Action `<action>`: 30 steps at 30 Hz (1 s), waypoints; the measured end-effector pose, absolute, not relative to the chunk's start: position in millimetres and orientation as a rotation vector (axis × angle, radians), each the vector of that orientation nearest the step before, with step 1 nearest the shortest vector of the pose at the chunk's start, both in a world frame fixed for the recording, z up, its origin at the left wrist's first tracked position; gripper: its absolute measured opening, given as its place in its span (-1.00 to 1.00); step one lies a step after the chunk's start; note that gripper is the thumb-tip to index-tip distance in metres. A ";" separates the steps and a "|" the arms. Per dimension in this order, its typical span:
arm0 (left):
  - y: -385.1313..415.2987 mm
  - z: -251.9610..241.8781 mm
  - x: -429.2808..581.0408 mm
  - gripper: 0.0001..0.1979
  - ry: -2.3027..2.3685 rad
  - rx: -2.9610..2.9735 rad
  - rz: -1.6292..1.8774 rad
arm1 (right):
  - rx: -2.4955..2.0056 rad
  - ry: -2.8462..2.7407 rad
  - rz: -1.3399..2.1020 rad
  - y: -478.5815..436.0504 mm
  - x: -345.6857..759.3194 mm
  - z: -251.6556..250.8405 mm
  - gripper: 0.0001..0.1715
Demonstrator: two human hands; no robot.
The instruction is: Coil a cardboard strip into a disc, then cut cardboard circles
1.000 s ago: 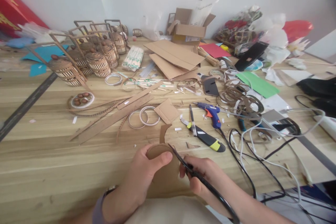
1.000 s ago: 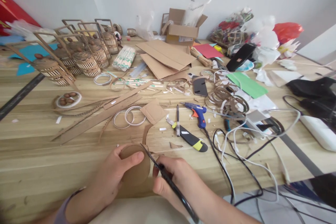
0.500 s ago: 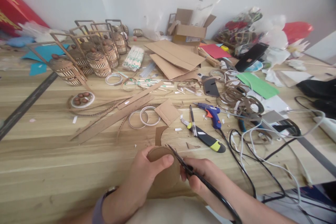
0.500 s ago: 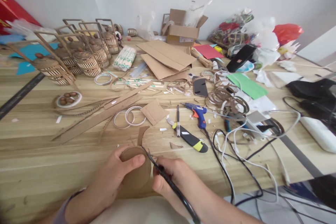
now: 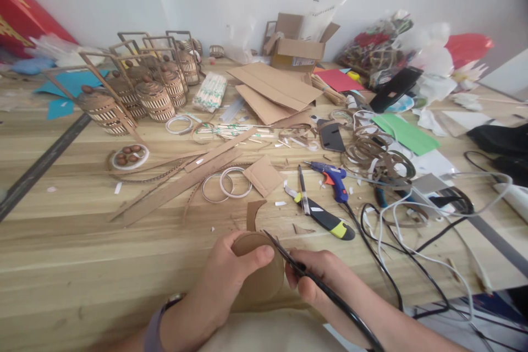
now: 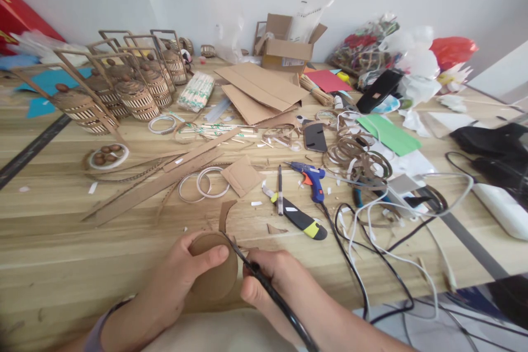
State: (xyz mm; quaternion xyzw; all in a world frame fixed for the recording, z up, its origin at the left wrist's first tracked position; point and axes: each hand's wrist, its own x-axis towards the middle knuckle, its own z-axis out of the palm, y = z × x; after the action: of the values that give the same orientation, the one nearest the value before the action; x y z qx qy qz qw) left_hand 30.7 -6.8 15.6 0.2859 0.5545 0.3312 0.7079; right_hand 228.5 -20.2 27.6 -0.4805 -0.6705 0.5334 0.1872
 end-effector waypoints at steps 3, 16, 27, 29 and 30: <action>-7.1 15.1 30.9 -0.55 1.224 0.614 0.729 | -1.361 -1.892 1.503 -19.6 229.1 29.2 -0.12; -6.7 17.1 30.0 -0.52 1.257 0.624 0.689 | -1.374 -1.921 1.476 -23.2 232.6 25.6 -0.13; -6.2 17.1 29.4 -0.50 1.321 0.578 0.671 | -1.441 -1.928 1.515 -24.0 237.4 21.9 -0.11; -6.0 17.1 29.5 -0.50 1.292 0.578 0.665 | -1.427 -1.926 1.541 -22.6 237.5 24.1 -0.11; -6.0 17.2 29.5 -0.50 1.271 0.577 0.663 | -1.421 -1.922 1.552 -22.0 237.5 25.2 -0.11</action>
State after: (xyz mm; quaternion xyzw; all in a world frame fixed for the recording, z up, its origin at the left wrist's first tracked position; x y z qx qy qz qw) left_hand 29.5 -6.0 17.2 0.2605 0.5742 0.2996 0.7160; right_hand 237.5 -22.0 25.2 -0.4932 -0.6673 0.5389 0.1452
